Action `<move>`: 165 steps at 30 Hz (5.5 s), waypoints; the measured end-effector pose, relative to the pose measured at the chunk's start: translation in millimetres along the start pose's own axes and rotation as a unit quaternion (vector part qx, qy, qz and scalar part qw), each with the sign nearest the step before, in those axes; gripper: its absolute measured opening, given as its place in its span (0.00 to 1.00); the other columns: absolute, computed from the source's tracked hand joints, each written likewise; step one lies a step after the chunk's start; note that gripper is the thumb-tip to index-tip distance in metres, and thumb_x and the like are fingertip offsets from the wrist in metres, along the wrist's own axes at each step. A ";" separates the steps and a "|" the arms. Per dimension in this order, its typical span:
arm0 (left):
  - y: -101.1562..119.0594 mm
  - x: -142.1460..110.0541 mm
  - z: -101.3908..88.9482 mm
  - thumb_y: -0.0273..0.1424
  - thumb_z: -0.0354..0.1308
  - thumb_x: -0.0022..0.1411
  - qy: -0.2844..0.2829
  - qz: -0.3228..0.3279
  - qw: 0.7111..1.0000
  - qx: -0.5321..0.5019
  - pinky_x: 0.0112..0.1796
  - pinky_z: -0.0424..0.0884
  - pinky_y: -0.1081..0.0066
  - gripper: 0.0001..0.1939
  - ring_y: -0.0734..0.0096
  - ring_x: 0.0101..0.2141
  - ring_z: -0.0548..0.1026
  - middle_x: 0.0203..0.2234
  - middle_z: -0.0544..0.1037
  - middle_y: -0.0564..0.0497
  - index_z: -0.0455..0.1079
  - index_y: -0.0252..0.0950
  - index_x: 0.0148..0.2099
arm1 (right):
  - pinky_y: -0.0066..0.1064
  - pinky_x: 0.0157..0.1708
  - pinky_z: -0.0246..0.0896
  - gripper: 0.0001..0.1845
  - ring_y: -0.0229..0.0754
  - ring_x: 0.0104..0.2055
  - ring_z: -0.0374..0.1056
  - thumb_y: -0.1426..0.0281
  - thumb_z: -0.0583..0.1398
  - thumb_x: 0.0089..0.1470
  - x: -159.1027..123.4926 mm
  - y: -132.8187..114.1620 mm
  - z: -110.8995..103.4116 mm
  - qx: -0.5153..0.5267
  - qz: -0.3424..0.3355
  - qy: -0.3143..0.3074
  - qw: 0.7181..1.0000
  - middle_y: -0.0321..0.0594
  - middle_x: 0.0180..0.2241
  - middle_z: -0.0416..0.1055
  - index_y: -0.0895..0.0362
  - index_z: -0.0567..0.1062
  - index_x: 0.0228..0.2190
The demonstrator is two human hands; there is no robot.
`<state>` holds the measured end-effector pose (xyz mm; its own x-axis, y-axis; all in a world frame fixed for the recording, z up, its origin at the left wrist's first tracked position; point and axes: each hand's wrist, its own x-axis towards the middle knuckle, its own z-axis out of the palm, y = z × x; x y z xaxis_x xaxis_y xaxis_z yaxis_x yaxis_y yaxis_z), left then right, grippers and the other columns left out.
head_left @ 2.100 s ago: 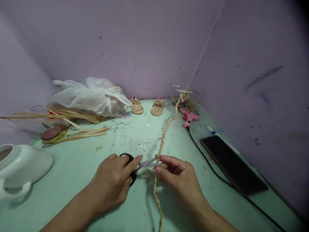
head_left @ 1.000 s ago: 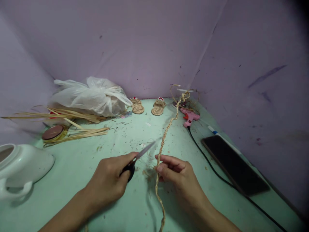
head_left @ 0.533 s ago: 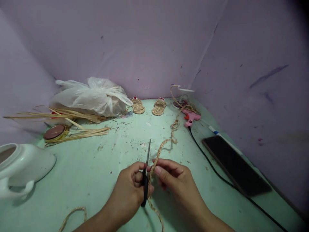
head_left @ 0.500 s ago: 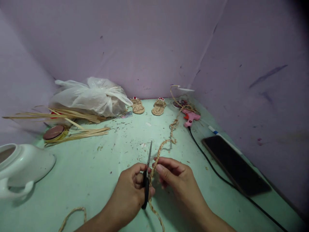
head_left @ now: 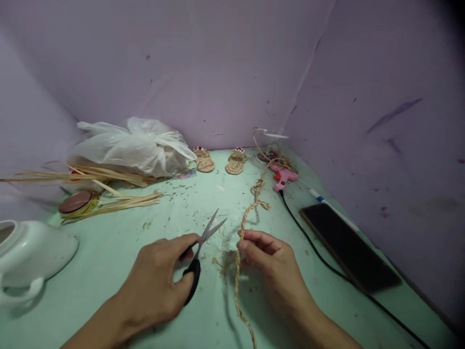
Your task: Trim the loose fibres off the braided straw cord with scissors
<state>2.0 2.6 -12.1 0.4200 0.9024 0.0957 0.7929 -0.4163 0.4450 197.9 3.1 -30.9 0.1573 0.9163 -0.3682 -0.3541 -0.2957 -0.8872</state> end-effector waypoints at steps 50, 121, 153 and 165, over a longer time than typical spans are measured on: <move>24.0 15.9 17.9 0.27 0.60 0.46 0.213 -0.221 0.846 -0.435 0.24 0.66 0.78 0.17 0.78 0.23 0.69 0.21 0.71 0.56 0.61 0.34 0.40 | 0.21 0.15 0.58 0.18 0.28 0.15 0.57 0.69 0.71 0.24 -21.0 30.3 13.8 -0.014 0.143 -0.221 0.965 0.27 0.14 0.63 0.60 0.71 0.21; 7.5 -1.8 7.8 0.24 0.49 0.47 -0.032 0.112 0.976 0.185 0.37 0.65 0.60 0.32 0.60 0.37 0.66 0.41 0.68 0.41 0.53 0.32 0.57 | 0.28 0.16 0.66 0.11 0.36 0.21 0.63 0.72 0.69 0.27 -10.5 7.7 7.2 -0.006 0.018 -0.118 0.993 0.36 0.20 0.66 0.59 0.80 0.21; 4.8 3.0 -7.5 0.24 0.47 0.49 -0.062 0.045 0.996 0.050 0.31 0.67 0.72 0.23 0.69 0.29 0.73 0.31 0.76 0.54 0.61 0.41 0.50 | 0.26 0.18 0.64 0.14 0.34 0.19 0.63 0.70 0.68 0.30 -7.9 12.3 2.9 0.030 0.077 -0.127 0.988 0.34 0.17 0.67 0.60 0.77 0.25; 1.1 2.0 3.2 0.23 0.46 0.48 -0.059 0.016 0.993 0.105 0.31 0.66 0.69 0.25 0.66 0.31 0.73 0.34 0.76 0.53 0.60 0.41 0.51 | 0.27 0.17 0.63 0.14 0.32 0.16 0.60 0.62 0.67 0.35 -8.2 15.7 3.4 0.002 0.038 -0.132 0.991 0.33 0.14 0.65 0.60 0.77 0.25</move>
<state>5.2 3.6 -14.3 0.4852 0.8744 -0.0037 0.8479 -0.4694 0.2465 187.9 -8.2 -40.8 -0.1164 0.9304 -0.3476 -0.3597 -0.3657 -0.8584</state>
